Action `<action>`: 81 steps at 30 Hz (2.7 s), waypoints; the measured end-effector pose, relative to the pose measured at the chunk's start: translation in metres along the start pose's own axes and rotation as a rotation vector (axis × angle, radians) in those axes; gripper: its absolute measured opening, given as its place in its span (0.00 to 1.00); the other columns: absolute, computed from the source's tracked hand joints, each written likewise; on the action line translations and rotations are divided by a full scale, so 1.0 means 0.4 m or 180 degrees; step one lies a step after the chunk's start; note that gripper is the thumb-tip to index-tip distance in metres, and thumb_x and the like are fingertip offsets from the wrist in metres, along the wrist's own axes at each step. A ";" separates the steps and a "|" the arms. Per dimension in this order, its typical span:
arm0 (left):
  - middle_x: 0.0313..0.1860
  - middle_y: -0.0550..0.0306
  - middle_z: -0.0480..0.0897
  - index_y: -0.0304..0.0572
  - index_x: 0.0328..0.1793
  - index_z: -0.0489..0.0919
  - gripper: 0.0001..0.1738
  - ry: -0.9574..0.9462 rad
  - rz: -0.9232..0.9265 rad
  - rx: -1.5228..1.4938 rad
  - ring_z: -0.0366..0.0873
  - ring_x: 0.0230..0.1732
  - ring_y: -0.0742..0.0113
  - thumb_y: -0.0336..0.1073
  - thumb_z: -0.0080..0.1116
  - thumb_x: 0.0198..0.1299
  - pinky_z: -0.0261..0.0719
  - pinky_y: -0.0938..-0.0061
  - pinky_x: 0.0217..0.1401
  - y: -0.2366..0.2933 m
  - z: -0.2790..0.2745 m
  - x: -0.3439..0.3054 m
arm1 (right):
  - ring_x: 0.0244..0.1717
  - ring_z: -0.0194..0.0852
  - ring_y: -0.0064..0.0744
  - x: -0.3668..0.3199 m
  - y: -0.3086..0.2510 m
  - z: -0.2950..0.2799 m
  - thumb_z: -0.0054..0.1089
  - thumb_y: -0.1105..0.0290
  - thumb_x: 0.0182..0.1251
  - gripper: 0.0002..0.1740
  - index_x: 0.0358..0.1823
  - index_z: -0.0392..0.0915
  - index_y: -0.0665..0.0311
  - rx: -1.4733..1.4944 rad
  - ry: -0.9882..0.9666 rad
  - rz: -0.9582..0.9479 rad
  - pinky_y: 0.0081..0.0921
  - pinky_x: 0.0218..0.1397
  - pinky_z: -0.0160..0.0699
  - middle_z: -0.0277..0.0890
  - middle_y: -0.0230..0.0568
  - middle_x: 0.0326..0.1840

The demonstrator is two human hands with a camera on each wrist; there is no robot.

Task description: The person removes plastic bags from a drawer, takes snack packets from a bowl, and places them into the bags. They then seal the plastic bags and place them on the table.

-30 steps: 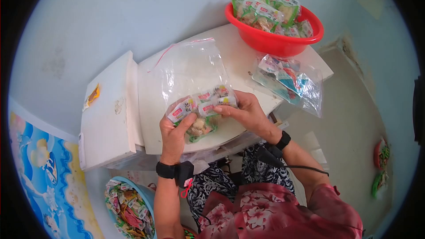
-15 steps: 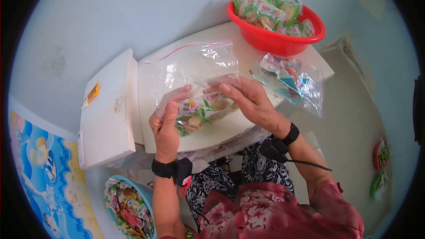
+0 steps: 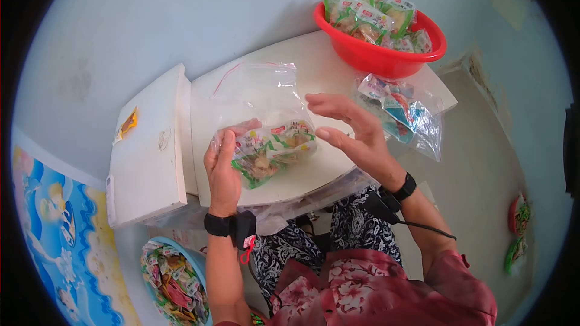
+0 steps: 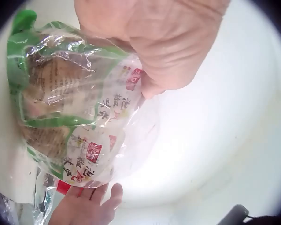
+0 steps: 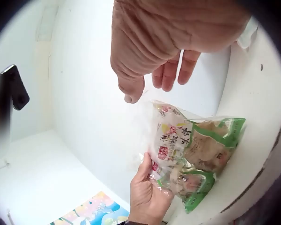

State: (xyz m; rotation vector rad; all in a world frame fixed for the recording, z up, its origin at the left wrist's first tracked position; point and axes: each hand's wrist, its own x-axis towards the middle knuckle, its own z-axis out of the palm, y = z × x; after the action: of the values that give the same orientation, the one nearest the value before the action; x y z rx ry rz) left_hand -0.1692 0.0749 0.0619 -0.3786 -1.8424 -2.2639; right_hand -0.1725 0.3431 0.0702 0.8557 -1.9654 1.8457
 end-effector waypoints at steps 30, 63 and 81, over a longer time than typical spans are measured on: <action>0.59 0.39 0.86 0.32 0.52 0.82 0.17 -0.0250 0.0177 -0.0242 0.84 0.61 0.55 0.37 0.45 0.81 0.78 0.63 0.70 0.002 -0.003 -0.013 | 0.51 0.81 0.39 -0.022 0.010 0.073 0.68 0.81 0.66 0.08 0.45 0.85 0.64 -0.0410 0.0006 -0.0226 0.33 0.56 0.81 0.87 0.44 0.53; 0.48 0.52 0.90 0.31 0.57 0.84 0.12 0.0208 0.0521 0.0274 0.86 0.51 0.68 0.31 0.57 0.76 0.81 0.72 0.61 0.083 0.069 -0.033 | 0.53 0.83 0.21 0.034 -0.072 0.064 0.64 0.82 0.69 0.44 0.85 0.58 0.58 0.0183 -0.0088 0.0089 0.22 0.52 0.77 0.83 0.38 0.63; 0.43 0.56 0.83 0.33 0.71 0.76 0.24 0.0075 0.1137 0.0791 0.81 0.46 0.69 0.22 0.60 0.68 0.84 0.68 0.56 0.238 0.021 0.022 | 0.43 0.81 0.19 0.152 -0.190 -0.039 0.64 0.84 0.66 0.28 0.67 0.81 0.56 -0.0556 -0.0164 -0.0479 0.20 0.39 0.70 0.86 0.30 0.44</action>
State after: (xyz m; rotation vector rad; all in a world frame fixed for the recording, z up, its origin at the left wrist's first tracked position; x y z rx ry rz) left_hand -0.1474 0.0639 0.1547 -0.5814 -1.8429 -1.7770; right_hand -0.1758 0.3463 0.1688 0.9760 -1.9982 1.5582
